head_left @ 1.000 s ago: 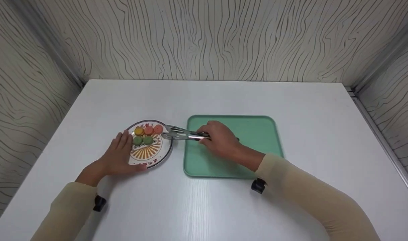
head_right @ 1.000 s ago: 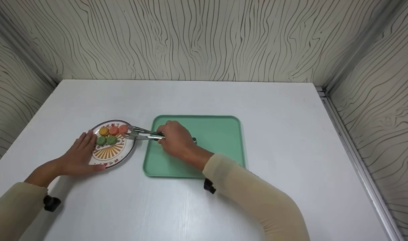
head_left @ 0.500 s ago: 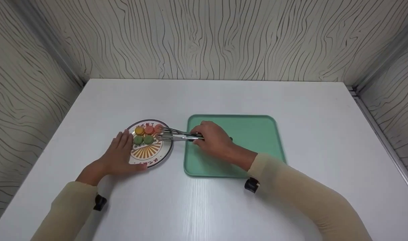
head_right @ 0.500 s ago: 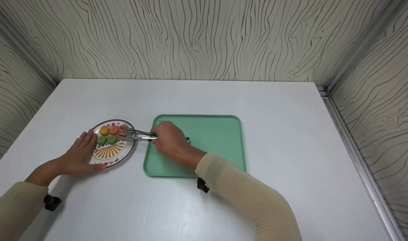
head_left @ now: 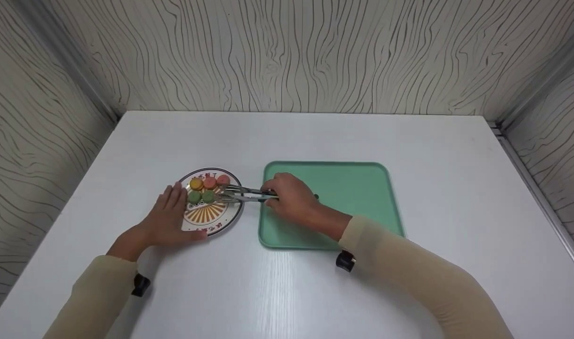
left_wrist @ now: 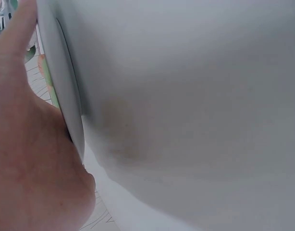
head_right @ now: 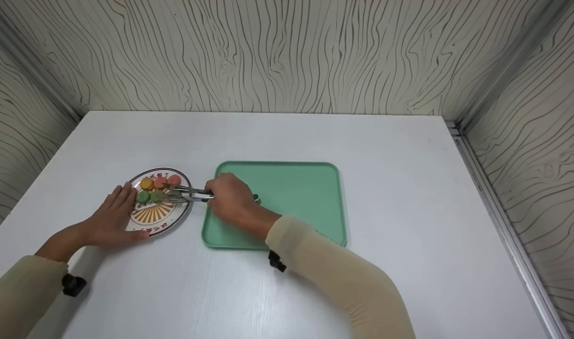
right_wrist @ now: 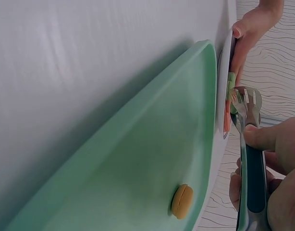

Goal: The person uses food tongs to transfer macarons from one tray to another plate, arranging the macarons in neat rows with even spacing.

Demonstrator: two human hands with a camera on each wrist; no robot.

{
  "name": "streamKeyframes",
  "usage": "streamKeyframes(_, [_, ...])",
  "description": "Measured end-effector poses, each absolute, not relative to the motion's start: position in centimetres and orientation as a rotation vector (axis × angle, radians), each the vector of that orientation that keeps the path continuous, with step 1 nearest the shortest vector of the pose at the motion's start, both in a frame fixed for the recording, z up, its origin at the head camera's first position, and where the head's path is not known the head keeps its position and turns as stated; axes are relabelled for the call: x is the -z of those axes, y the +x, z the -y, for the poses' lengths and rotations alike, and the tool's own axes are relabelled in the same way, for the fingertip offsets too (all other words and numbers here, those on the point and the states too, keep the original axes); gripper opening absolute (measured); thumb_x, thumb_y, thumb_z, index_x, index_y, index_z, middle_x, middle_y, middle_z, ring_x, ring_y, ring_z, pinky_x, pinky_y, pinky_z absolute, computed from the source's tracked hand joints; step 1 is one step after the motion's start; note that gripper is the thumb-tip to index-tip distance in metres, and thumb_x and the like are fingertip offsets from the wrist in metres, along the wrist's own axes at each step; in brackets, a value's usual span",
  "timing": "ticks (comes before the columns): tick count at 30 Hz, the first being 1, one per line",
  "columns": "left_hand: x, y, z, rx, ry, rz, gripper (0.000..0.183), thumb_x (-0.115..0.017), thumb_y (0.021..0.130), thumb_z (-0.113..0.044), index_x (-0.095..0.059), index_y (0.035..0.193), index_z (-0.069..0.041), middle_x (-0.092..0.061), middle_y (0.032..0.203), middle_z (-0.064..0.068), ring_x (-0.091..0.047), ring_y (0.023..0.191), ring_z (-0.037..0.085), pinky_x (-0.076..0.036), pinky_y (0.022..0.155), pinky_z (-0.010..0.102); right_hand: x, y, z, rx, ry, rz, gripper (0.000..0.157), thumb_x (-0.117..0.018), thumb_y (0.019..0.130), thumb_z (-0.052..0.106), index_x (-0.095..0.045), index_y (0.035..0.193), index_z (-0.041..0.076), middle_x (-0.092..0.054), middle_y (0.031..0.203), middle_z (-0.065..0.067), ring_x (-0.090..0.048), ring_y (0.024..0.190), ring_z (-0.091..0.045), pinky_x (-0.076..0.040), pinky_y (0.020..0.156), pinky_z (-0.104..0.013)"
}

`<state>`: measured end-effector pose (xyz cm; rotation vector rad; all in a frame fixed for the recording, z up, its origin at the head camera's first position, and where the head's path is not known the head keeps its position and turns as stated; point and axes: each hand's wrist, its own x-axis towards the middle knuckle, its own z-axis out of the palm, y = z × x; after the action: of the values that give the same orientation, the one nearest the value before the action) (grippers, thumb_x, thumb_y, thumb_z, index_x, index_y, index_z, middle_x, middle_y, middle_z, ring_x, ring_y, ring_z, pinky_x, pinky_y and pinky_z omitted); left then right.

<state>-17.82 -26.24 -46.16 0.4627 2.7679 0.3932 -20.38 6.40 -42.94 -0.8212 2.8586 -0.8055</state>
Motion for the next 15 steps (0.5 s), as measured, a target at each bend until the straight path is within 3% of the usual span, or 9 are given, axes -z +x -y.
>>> streamKeyframes(15, [46.28, -17.91, 26.27, -0.436, 0.454, -2.768, 0.13, -0.066, 0.082, -0.072, -0.007, 0.155, 0.016, 0.005, 0.165, 0.034, 0.007, 0.152, 0.051, -0.004, 0.12, 0.065, 43.63, -20.92, -6.47, 0.78, -0.847, -2.883, 0.019, -0.074, 0.091, 0.006, -0.078, 0.11, 0.005, -0.07, 0.094, -0.007, -0.059, 0.087, -0.021, -0.053, 0.079, -0.037])
